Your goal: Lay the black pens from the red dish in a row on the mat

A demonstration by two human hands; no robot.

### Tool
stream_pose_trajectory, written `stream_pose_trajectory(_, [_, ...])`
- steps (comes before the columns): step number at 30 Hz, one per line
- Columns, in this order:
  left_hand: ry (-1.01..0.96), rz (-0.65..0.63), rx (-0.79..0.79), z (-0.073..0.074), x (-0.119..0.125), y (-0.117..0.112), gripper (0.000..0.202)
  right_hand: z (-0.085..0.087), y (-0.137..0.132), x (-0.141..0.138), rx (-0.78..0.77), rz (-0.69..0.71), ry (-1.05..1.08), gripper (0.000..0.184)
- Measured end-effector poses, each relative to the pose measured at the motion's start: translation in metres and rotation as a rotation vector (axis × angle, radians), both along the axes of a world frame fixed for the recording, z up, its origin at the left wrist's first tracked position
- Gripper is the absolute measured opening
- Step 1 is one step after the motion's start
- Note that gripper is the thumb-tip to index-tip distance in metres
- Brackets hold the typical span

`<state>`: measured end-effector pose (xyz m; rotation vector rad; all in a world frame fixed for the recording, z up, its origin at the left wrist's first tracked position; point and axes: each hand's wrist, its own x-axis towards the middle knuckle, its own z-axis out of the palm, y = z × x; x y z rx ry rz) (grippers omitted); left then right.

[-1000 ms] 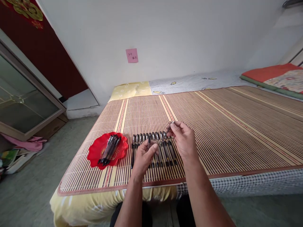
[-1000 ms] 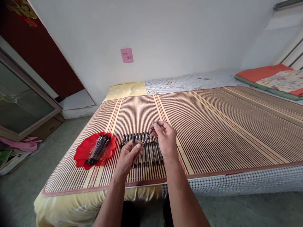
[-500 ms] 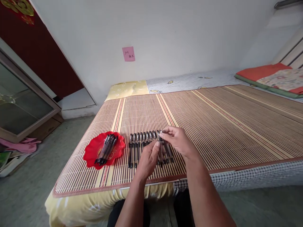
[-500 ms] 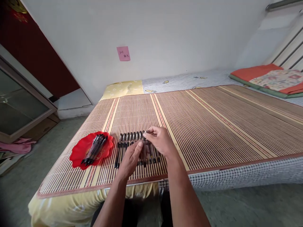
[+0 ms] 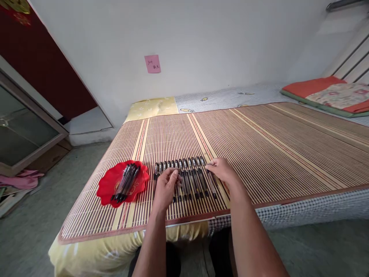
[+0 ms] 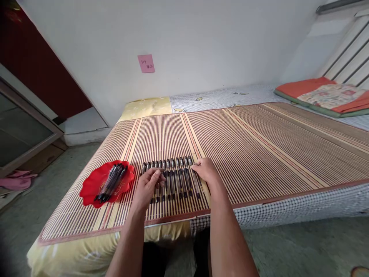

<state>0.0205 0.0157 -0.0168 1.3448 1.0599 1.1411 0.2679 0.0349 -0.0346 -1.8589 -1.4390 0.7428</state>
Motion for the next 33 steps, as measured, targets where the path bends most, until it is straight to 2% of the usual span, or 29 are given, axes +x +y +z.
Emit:
stream_pose_trajectory(5, [0.041, -0.014, 0.000, 0.000, 0.001, 0.001, 0.032, -0.001, 0.002, -0.008, -0.085, 0.008, -0.014, 0.017])
stream_pose_trajectory(10, [0.049, -0.011, -0.001, -0.001, 0.001, 0.001, 0.034, 0.002, 0.000, -0.011, -0.138, -0.018, -0.122, 0.016])
stream_pose_trajectory(19, [0.100, -0.021, 0.013, -0.006, -0.001, 0.003, 0.033, 0.000, 0.000, -0.010, -0.165, -0.013, -0.184, 0.007])
stream_pose_trajectory(21, [0.240, -0.020, 0.095, -0.006, 0.004, 0.000, 0.024, -0.002, 0.000, -0.010, -0.167, -0.010, -0.188, 0.006])
stream_pose_trajectory(24, [0.556, -0.096, 0.385, -0.006, 0.022, -0.012, 0.012, -0.005, 0.001, -0.009, -0.171, -0.007, -0.196, 0.005])
stream_pose_trajectory(27, [0.736, -0.250, 0.610, -0.010, 0.048, -0.027, 0.026, -0.010, 0.003, -0.007, -0.163, 0.004, -0.213, 0.004])
stream_pose_trajectory(29, [0.796, -0.304, 0.663, -0.015, 0.061, -0.035, 0.033, -0.012, 0.004, -0.006, -0.156, 0.013, -0.228, 0.004])
stream_pose_trajectory(33, [0.878, -0.344, 0.685, -0.025, 0.073, -0.042, 0.026, -0.011, 0.004, -0.006, -0.157, 0.013, -0.259, 0.004])
